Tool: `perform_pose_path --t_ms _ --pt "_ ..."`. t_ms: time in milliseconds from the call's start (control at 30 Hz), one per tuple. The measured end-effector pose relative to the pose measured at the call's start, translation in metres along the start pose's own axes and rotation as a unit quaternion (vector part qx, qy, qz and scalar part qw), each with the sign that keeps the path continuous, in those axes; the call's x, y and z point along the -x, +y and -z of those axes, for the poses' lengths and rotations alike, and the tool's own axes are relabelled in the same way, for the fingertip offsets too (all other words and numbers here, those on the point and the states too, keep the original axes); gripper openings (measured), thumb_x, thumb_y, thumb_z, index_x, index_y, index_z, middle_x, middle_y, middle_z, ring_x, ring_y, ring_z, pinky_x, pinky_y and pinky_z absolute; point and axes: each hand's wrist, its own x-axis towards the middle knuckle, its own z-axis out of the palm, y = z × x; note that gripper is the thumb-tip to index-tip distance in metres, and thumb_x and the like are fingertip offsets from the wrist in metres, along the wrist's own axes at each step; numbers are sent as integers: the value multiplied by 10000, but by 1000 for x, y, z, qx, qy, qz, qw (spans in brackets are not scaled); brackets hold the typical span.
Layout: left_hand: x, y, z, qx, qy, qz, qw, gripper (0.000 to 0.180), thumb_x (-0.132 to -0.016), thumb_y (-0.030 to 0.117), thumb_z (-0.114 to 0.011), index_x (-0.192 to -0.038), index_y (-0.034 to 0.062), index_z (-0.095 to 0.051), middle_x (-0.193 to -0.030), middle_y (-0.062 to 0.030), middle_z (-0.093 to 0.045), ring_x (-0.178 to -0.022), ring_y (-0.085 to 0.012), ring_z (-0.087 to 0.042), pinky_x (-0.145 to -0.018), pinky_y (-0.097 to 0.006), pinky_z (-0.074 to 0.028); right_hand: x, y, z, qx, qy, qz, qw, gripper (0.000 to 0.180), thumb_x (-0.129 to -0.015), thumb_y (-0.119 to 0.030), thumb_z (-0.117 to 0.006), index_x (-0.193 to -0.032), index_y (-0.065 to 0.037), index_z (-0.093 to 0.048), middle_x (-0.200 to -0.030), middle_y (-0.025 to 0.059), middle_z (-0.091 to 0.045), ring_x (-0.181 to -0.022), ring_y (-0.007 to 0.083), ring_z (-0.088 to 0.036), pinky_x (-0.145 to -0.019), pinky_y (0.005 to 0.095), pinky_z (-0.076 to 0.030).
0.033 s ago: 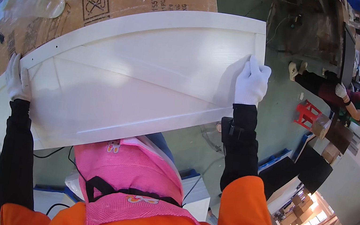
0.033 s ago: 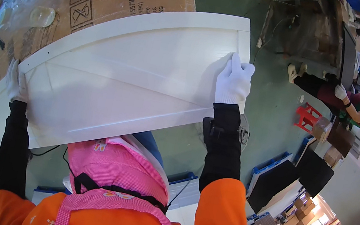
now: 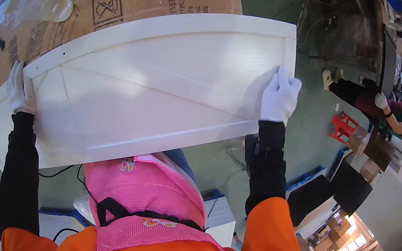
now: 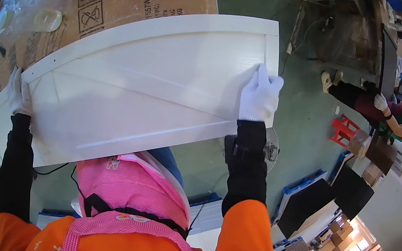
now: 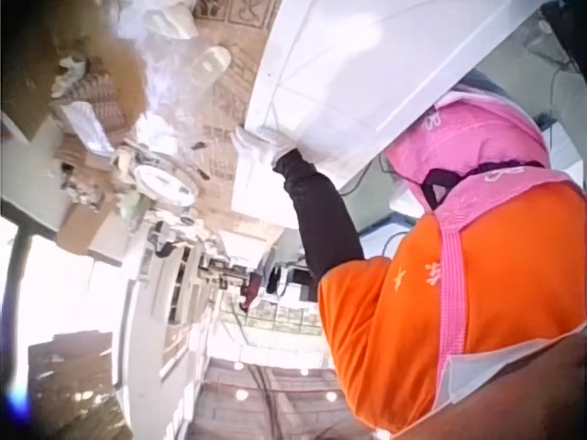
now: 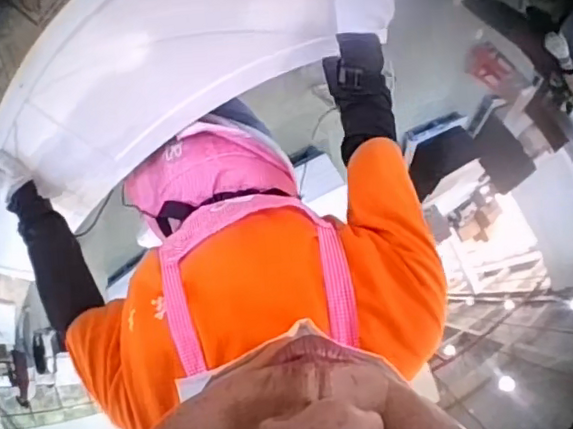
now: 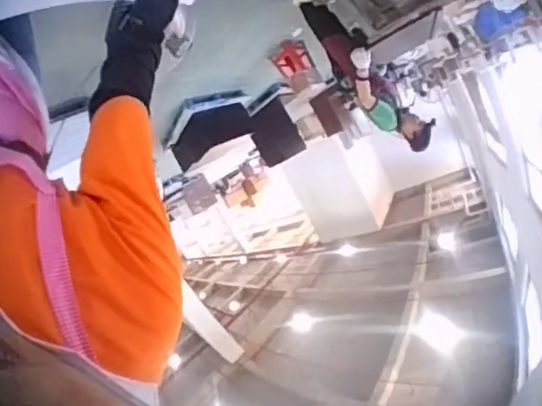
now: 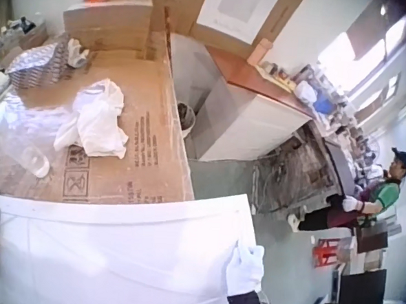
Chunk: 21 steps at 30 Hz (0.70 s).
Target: The recorder is picking up, inspecting, and wiping down white furniture panels at a workbench in a factory setting.
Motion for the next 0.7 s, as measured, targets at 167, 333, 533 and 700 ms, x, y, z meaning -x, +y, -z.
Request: perform_pose_path --t_ms 167,333,533,700 --pt "0 2 5 -4 9 -4 1000 508 -1017 311 -438 -1473 88 -459 -1513 -167 -457 -1424 -343 -380 -1182 -454 -269 73 42 18 21 -59 -46 997 290 -913 -159 -686 -1201 -157 -723 -975 111 -586 -811 292 -629 -734 387 -524" --pt "-1 -2 0 -10 10 0 1000 496 -1019 305 -443 -1465 89 -467 -1511 -156 -462 -1421 -341 -384 -1184 -451 -268 43 14 5 40 -34 -77 996 274 -925 -167 -673 -1192 -162 -733 -971 95 -587 -809 269 -633 -740 374 -527" --pt "1 -6 -1 2 1 18 1000 491 -1021 302 -441 -1462 88 -474 -1506 -160 -465 -1421 -338 -386 -1187 -445 -263 43 37 1 5 3 6 1000 259 -907 -210 -678 -1158 -212 -738 -938 68 -562 -745 271 -640 -646 406 -528" --pt "-1 -5 -2 1 2 11 1000 494 -1025 298 -439 -1467 80 -467 -1507 -158 -462 -1425 -333 -378 -1186 -447 -263 21 33 1 22 -6 28 999 202 -898 -204 -685 -1089 -204 -746 -897 37 -561 -698 266 -630 -617 395 -525"
